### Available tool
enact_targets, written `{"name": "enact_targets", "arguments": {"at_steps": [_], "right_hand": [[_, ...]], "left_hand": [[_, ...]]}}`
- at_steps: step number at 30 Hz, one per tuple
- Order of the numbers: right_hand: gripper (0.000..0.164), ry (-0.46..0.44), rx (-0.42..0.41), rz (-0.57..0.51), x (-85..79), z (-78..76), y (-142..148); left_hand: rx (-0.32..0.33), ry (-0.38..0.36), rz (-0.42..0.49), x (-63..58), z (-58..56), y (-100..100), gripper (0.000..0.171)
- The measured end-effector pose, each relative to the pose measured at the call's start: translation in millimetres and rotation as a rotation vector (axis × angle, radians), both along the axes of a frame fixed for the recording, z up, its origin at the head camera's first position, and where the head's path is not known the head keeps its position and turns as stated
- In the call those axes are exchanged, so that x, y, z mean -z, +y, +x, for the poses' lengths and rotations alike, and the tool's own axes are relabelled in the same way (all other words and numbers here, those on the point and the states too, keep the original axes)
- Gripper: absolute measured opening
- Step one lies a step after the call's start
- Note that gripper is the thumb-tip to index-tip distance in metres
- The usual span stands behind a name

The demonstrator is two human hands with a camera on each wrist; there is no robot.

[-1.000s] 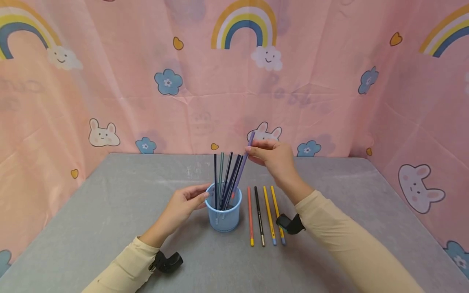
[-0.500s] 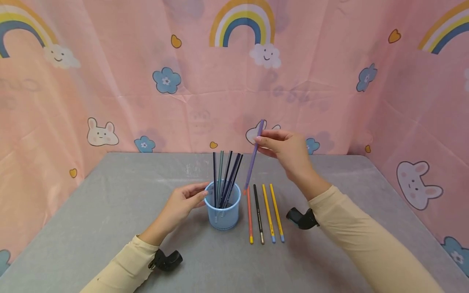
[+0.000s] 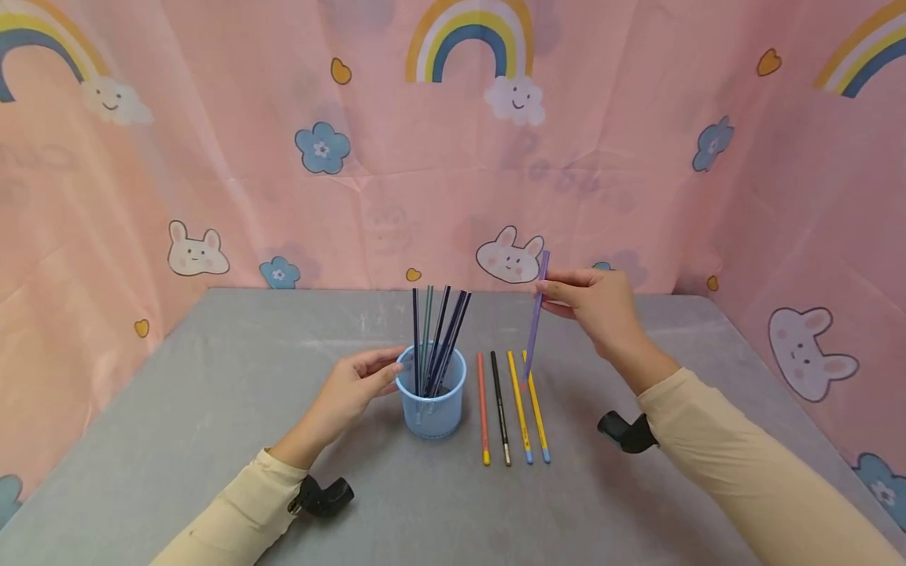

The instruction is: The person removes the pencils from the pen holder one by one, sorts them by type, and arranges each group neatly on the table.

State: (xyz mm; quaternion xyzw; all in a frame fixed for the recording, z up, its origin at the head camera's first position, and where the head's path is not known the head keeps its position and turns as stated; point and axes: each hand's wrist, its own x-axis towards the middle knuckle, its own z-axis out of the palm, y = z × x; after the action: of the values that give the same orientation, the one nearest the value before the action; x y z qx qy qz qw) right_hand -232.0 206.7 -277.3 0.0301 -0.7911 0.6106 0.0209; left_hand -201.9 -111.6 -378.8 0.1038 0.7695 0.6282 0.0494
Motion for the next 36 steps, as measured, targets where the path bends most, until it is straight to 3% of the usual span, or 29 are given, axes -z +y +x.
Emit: {"name": "enact_targets", "arguments": {"at_steps": [3,6,18,27,36], "right_hand": [[0.046,-0.043,0.007,0.088,8.0,-1.9,8],[0.053,-0.077,0.014,0.149,16.4,-3.9,14],[0.049,-0.152,0.004,0.205,42.0,-10.9,28],[0.049,-0.284,-0.053,0.24,59.0,-20.0,32],[0.042,-0.326,-0.052,0.293,77.2,-23.9,31]], "left_hand": [[0.001,0.003,-0.004,-0.9,-0.3,0,0.037],[0.007,0.001,0.001,-0.7,0.4,0,0.036],[0.003,0.002,0.005,0.6,0.5,1,0.037],[0.008,0.015,0.001,-0.1,0.2,0,0.037],[0.007,0.022,-0.01,-0.6,-0.1,1,0.036]]}}
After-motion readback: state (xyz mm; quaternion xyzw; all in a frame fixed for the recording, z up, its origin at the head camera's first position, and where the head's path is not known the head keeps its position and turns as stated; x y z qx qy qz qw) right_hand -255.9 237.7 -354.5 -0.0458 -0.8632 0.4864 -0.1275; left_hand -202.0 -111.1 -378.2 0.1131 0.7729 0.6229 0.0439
